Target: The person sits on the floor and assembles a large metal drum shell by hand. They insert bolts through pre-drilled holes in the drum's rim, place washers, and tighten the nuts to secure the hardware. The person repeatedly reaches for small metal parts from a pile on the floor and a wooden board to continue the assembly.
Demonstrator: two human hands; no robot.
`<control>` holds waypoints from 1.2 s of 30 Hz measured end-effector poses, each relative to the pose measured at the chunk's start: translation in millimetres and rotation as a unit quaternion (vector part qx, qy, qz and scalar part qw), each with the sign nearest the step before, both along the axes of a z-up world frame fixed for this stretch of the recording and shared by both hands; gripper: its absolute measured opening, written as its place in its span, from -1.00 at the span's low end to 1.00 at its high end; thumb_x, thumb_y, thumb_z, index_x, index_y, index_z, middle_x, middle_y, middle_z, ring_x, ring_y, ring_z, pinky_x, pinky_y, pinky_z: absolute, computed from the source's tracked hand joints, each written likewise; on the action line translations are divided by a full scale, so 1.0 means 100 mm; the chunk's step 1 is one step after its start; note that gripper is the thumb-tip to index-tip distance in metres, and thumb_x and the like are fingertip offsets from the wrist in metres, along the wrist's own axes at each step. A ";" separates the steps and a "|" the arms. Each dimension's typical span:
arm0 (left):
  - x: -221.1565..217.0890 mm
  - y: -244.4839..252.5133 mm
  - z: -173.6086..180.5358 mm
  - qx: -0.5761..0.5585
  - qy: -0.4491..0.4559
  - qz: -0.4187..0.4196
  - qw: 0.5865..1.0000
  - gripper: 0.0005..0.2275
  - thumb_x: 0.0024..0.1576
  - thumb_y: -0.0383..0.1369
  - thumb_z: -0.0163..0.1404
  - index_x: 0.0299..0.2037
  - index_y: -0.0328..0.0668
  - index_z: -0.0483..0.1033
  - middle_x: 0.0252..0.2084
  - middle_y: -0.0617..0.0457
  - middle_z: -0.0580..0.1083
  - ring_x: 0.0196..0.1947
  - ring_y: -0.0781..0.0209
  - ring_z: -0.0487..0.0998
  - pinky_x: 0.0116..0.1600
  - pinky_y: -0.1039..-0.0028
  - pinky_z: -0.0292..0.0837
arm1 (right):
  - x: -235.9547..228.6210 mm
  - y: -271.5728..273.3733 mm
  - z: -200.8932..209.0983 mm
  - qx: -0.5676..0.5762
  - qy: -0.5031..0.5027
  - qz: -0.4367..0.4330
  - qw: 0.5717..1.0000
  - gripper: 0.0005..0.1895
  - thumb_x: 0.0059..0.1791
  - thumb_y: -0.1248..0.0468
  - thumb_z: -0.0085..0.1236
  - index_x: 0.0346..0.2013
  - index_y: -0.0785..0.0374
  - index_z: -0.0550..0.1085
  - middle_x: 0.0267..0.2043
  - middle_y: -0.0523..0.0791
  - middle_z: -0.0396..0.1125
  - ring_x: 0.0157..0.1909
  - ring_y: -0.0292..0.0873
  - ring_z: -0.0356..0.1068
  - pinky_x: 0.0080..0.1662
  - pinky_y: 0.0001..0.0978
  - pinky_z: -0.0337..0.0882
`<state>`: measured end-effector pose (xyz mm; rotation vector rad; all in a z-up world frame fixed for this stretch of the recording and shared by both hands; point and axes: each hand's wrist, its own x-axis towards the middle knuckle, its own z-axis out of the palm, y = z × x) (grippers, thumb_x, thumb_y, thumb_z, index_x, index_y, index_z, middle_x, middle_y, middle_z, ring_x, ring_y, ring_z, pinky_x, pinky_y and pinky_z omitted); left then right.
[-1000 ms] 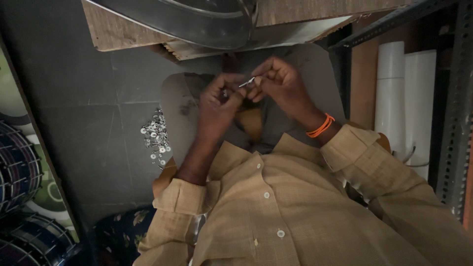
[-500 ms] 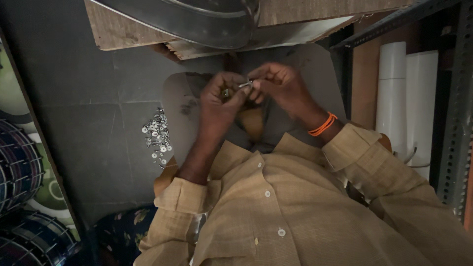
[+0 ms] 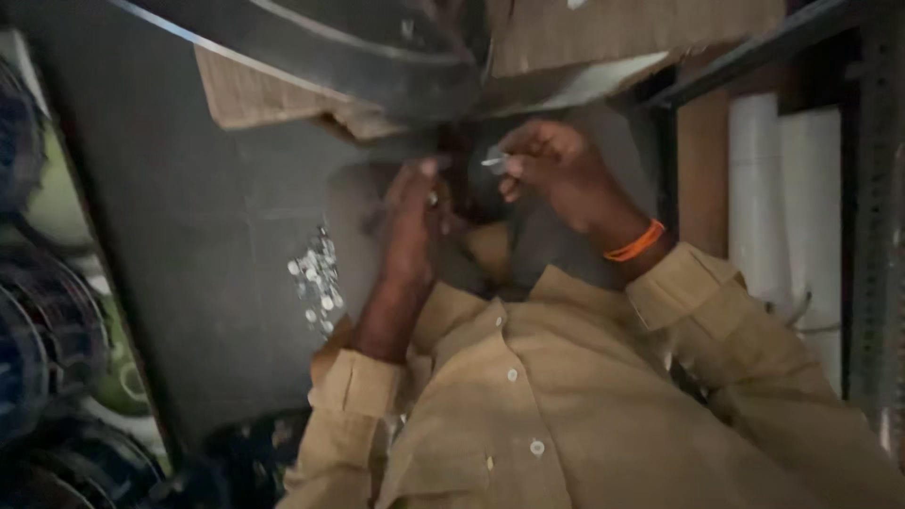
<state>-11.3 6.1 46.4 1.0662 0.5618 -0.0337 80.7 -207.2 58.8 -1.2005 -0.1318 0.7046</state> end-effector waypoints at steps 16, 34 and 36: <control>-0.26 0.10 -0.19 -0.107 0.058 -0.002 0.993 -0.73 0.25 -0.54 -0.13 0.14 -0.51 0.37 0.15 -0.31 0.46 0.13 -0.09 0.55 0.18 0.30 0.50 | 1.12 0.09 0.94 0.003 -0.377 -0.148 0.914 -0.89 0.26 0.46 0.13 0.09 0.38 0.49 -0.06 -0.15 0.47 -0.13 -0.35 0.52 -0.05 -0.50 0.58; 0.11 0.39 0.37 -0.017 -0.035 -0.011 0.999 -0.77 0.28 -0.38 0.03 0.01 -0.43 0.45 -0.13 -0.20 0.58 -0.19 0.01 0.67 -0.09 0.36 0.62 | 1.08 0.16 1.27 -0.226 -0.620 -0.181 0.729 -0.82 0.15 0.43 0.31 0.04 0.27 0.54 -0.07 -0.05 0.47 -0.04 -0.03 0.51 -0.02 -0.25 0.48; 0.19 0.39 0.51 0.044 -0.024 -0.006 0.999 -0.78 0.27 -0.39 0.02 0.05 -0.35 0.47 -0.18 -0.15 0.57 -0.23 0.08 0.65 -0.14 0.42 0.60 | 1.11 0.20 1.26 -0.184 -0.610 -0.182 0.749 -0.81 0.13 0.43 0.25 0.04 0.31 0.49 -0.04 -0.04 0.44 -0.02 -0.06 0.51 -0.03 -0.28 0.49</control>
